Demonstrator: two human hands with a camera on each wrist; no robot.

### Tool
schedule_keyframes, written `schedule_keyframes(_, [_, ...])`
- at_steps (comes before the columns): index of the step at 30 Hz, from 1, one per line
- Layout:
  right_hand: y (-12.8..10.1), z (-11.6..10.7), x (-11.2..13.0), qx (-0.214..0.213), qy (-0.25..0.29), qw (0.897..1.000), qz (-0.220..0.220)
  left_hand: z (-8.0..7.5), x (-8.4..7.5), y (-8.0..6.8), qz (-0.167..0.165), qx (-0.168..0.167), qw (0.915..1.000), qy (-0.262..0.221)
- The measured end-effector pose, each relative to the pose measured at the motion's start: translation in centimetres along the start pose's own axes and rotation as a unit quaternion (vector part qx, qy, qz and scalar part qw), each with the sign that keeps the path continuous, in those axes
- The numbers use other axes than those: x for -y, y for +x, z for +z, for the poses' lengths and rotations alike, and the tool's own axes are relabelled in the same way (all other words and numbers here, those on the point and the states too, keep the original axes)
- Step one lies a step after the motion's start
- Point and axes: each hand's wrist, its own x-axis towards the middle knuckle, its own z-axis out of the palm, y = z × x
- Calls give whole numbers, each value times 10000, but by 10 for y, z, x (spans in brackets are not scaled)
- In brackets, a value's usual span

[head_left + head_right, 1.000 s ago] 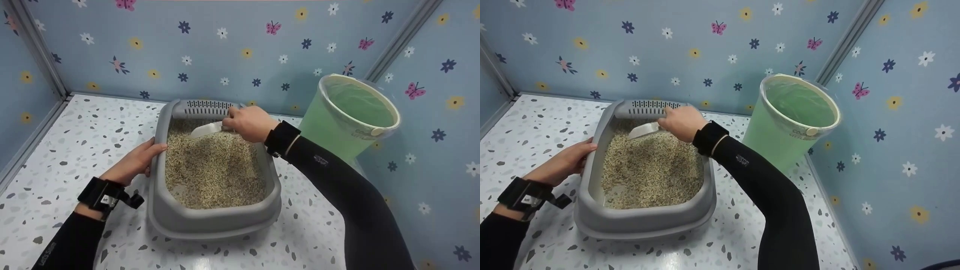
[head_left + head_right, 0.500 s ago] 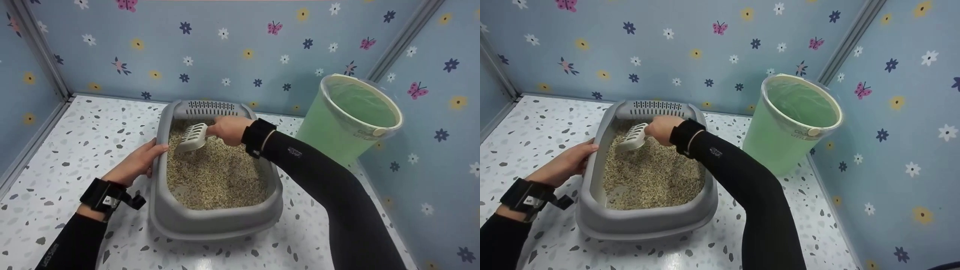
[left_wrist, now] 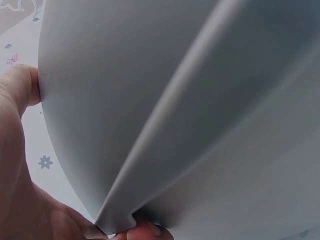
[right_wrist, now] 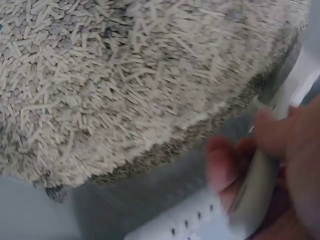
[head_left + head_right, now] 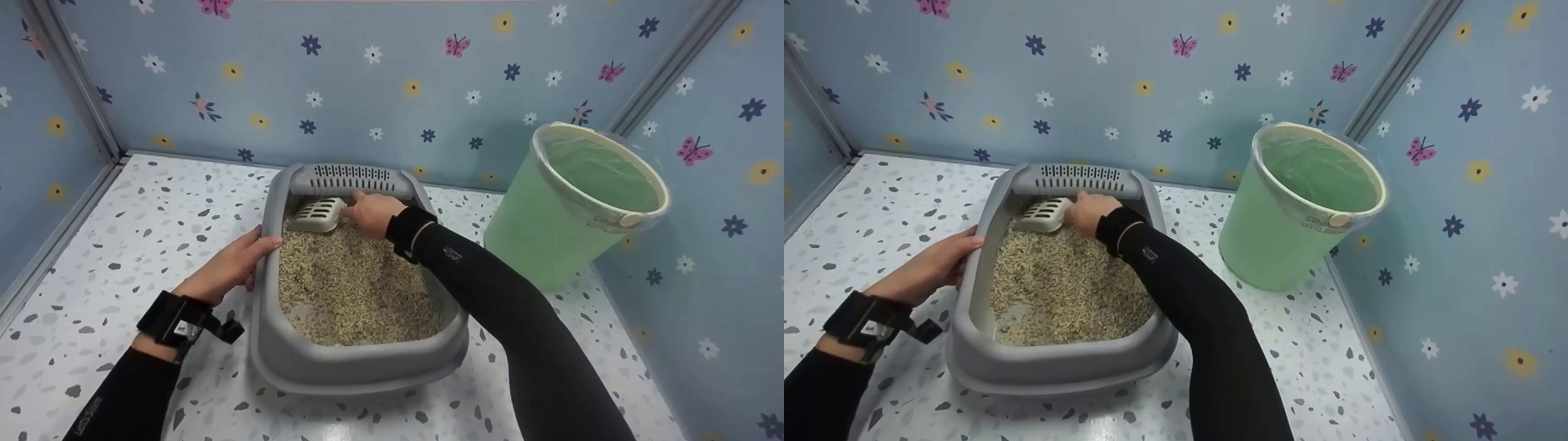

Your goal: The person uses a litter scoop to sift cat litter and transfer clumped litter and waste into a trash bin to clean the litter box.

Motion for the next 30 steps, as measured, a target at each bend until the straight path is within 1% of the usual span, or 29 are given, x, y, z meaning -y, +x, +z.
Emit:
schedule_keyframes(3, [-2,4,-2,87,-4,9997,233,2,-1,0,-9,18,10000,-11])
schedule_keyframes(7, [-7,-1,0,126,-97,9994,309,1,-1,-1,-7,-1,10000,65])
schedule_keyframes(11, [-14,-9,-2,449,-112,9974,558,1,-1,-2,-27,-10,10000,92])
schedule_keyframes(14, [-17,-16,-6,783,-331,9938,719,-1,0,-3,-47,-36,9999,90])
schedule_keyframes(16, [-18,-19,-7,939,-443,9918,748,-2,0,-3,-39,-64,9999,123])
schedule_keyframes(19, [-20,-24,-10,1220,-299,9886,833,-2,1,-3,-17,-62,9998,190])
schedule_keyframes(21, [-22,-28,-12,1406,-69,9844,1056,-2,1,-3,-28,-45,9998,191])
schedule_keyframes(24, [-26,-36,-16,1749,146,9742,1416,-2,1,-2,-26,-15,9999,117])
schedule_keyframes(26, [-30,-42,-20,1811,307,9700,1594,-2,1,-3,-13,-4,10000,89])
schedule_keyframes(28, [-34,-48,-23,1920,457,9673,1593,-3,1,-2,14,-3,10000,79])
schedule_keyframes(30, [-38,-54,-26,1987,515,9690,1377,-3,0,-2,21,-4,9999,102])
